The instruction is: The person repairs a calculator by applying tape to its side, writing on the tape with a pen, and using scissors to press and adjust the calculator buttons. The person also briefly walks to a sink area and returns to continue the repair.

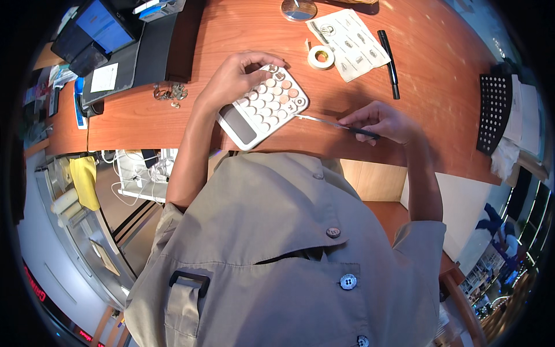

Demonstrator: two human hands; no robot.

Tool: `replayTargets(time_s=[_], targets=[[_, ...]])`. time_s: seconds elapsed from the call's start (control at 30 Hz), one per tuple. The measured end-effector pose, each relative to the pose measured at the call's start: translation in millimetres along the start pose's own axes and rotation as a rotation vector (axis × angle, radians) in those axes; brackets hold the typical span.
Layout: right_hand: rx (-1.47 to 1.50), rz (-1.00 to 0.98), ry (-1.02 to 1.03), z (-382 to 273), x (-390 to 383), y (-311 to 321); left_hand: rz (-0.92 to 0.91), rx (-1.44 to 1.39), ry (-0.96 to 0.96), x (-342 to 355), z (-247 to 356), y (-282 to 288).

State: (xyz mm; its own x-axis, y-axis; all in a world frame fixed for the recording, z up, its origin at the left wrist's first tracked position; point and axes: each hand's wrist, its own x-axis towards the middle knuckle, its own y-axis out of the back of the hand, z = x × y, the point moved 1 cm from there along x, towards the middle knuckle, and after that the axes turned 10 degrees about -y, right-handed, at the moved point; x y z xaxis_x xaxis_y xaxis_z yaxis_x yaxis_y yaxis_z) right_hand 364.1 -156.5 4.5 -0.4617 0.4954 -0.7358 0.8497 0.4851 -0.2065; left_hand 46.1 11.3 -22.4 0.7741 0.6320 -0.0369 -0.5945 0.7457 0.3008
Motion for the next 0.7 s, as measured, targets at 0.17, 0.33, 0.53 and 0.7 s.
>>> replayTargets(time_s=[0.17, 0.33, 0.53, 0.7], targets=[[0.089, 0.043, 0.101, 19, -5, -16, -0.012, -0.019, 0.025, 0, -4, 1], [0.091, 0.095, 0.165, 25, -2, -29, -0.003, -0.032, -0.019, -1, -4, 0], [0.123, 0.133, 0.163, 26, -1, -42, 0.016, 0.015, -0.055, -3, -3, -1], [0.146, 0.202, 0.189, 33, 2, -56, 0.017, 0.024, -0.032, -3, -4, -2]])
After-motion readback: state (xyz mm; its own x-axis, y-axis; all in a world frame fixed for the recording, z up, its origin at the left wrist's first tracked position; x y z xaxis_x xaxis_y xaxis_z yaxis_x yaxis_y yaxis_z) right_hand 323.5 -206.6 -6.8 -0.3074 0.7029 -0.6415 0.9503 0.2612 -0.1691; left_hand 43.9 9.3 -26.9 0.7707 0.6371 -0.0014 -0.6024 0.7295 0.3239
